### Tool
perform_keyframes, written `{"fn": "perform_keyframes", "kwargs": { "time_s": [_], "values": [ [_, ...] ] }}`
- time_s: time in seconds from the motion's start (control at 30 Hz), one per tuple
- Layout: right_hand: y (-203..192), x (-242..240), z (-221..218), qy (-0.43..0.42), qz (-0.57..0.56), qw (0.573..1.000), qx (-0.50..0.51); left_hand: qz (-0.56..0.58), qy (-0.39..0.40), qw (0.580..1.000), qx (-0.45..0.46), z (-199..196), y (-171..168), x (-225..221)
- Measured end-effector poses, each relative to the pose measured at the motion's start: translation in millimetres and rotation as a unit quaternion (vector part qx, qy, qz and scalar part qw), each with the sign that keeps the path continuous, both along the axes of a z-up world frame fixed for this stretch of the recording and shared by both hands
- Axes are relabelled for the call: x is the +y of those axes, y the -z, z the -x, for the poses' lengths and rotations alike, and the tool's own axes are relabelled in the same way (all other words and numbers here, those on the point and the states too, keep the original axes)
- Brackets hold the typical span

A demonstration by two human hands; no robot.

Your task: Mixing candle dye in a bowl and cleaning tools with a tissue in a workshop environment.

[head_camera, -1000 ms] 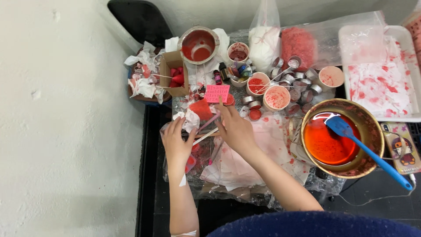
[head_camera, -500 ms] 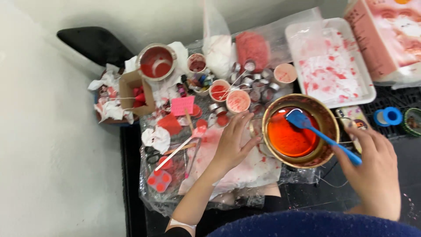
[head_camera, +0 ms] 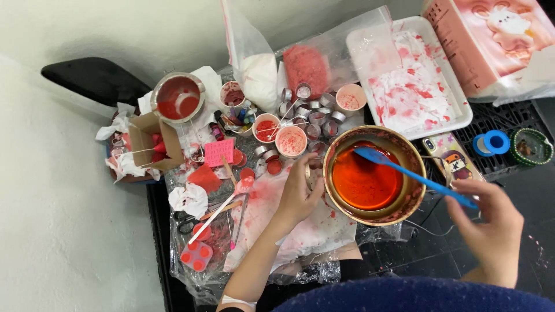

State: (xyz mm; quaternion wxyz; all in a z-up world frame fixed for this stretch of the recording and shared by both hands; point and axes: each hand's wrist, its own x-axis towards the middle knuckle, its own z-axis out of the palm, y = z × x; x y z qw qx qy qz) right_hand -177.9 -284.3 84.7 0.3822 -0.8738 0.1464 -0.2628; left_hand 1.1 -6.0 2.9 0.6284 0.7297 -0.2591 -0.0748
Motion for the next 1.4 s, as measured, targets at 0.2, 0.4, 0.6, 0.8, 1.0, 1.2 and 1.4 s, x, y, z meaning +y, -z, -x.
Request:
{"fn": "perform_keyframes", "kwargs": {
  "time_s": [0.2,0.4,0.6,0.8,1.0,1.2,1.4],
  "values": [
    [35,-6,-30,0.117,-0.166,0.959,-0.199,-0.028,-0.019,0.996,-0.082,-6,5,-4],
    [34,11,-51,-0.017,-0.263,0.955,-0.135,-0.038,0.031,0.999,0.015,-6,9,-3],
    [24,26,-63,-0.082,-0.332,0.931,-0.129,-0.048,0.054,0.996,0.053,-7,12,0],
    [23,22,-65,-0.117,-0.226,0.966,-0.042,-0.066,0.05,0.995,0.048,-7,6,1],
    [31,10,-69,-0.062,-0.206,0.972,-0.093,-0.073,0.04,0.996,0.038,-6,6,1],
    [-2,28,-92,-0.055,-0.208,0.976,-0.026,-0.081,0.058,0.992,0.083,-9,2,2],
    [-5,34,-113,-0.058,-0.215,0.975,-0.011,-0.059,0.101,0.987,0.111,-10,17,3]
  ]
}}
